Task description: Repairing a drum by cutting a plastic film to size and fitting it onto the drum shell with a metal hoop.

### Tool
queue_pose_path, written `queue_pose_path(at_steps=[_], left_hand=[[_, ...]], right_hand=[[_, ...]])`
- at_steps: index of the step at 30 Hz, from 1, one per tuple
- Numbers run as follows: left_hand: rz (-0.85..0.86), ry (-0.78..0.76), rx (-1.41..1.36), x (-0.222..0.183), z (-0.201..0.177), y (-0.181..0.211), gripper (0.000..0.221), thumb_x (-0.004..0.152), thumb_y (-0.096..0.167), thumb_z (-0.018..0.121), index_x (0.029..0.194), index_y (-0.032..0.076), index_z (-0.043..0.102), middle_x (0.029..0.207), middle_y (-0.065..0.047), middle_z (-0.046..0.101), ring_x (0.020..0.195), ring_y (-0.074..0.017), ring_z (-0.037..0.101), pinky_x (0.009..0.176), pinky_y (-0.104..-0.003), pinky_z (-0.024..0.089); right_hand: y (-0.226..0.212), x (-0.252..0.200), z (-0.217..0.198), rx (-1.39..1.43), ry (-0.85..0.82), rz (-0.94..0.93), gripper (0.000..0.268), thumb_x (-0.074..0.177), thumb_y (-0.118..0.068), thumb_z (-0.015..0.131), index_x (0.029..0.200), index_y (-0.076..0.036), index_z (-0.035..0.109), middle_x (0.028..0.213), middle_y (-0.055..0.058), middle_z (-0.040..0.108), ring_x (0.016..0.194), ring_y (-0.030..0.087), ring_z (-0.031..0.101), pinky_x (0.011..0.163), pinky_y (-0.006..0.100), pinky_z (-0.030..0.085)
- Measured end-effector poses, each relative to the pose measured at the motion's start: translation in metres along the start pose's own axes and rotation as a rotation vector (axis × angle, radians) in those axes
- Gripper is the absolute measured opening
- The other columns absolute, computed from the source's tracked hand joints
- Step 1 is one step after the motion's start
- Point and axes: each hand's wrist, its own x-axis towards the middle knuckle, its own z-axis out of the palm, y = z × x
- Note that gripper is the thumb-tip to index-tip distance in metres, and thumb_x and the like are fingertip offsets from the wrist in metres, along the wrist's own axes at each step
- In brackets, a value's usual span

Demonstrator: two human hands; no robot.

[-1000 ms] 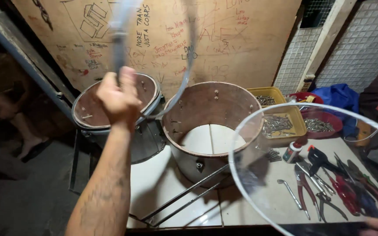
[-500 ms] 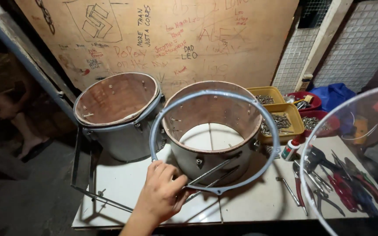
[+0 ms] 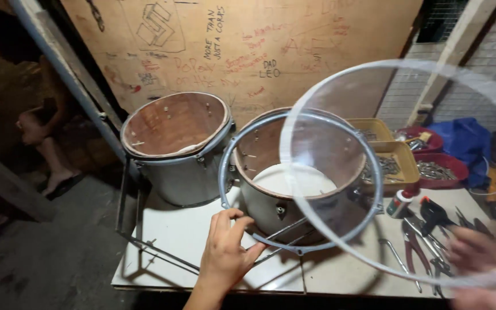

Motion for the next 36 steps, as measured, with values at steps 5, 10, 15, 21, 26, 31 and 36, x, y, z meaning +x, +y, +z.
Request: queue_pose_path(at_steps=[5,10,15,21,26,31,36], left_hand=[[-0.087,0.04,-0.016,0.003,-0.002,0.004,0.053,0.063,0.018,0.088,0.105,0.003,0.059,0.108,-0.015,0.056,0.099,-0.0324,0.056,0.091,-0.041,0.048],[-0.165,0.025,-0.003,0.0,-0.001,0.004,0.07,0.061,0.021,0.09,0.12,0.001,0.057,0.117,-0.017,0.051,0.106,-0.0351,0.058,0.097,-0.042,0.051],[-0.19,0.015,-0.01,-0.005,0.0,0.002,0.061,0.068,0.024,0.087,0.118,0.004,0.058,0.122,-0.017,0.048,0.11,-0.0348,0.058,0.087,-0.045,0.056],[-0.181,0.057,-0.002,-0.003,-0.002,0.004,0.062,0.078,0.041,0.086,0.119,0.002,0.06,0.122,-0.019,0.052,0.112,-0.0369,0.061,0.09,-0.048,0.056],[-0.149,0.079,-0.047,0.001,-0.007,0.004,0.057,0.076,0.035,0.088,0.113,0.001,0.061,0.118,-0.019,0.056,0.106,-0.0359,0.061,0.091,-0.046,0.054],[-0.192,0.024,-0.074,0.0,-0.008,0.003,0.06,0.061,0.042,0.096,0.103,0.01,0.067,0.118,-0.014,0.059,0.109,-0.0317,0.06,0.094,-0.047,0.044],[-0.228,-0.03,-0.183,0.002,-0.015,0.003,0.054,0.071,0.046,0.087,0.108,0.012,0.068,0.123,-0.014,0.059,0.115,-0.0329,0.058,0.1,-0.047,0.042]], right_hand=[[0.184,0.08,0.24,-0.434,0.744,0.012,0.05,0.094,-0.008,0.052,0.143,-0.018,0.053,0.124,0.027,0.07,0.1,0.031,0.073,0.066,0.014,0.051],[0.227,0.101,0.281,-0.429,0.816,0.109,0.047,0.108,-0.02,0.034,0.15,-0.001,0.04,0.138,0.041,0.055,0.127,0.043,0.056,0.102,0.044,0.044],[0.212,0.093,0.266,-0.452,0.804,0.28,0.047,0.108,-0.018,0.033,0.145,0.008,0.045,0.134,0.047,0.057,0.121,0.051,0.058,0.096,0.053,0.045],[0.195,0.062,0.201,-0.733,0.655,0.655,0.064,0.098,-0.031,0.055,0.093,0.031,0.07,0.076,0.051,0.075,0.056,0.048,0.063,0.048,0.049,0.049],[0.196,0.061,0.199,-0.903,0.661,0.657,0.06,0.1,-0.027,0.059,0.085,0.03,0.073,0.064,0.044,0.074,0.046,0.042,0.058,0.048,0.044,0.047],[0.204,0.058,0.201,-0.856,0.782,0.548,0.057,0.097,-0.029,0.067,0.082,0.026,0.07,0.059,0.037,0.066,0.053,0.046,0.065,0.047,0.046,0.048],[0.232,0.042,0.152,-0.863,0.713,0.426,0.073,0.087,-0.046,0.057,0.087,0.026,0.069,0.062,0.044,0.069,0.055,0.051,0.071,0.05,0.05,0.053]])
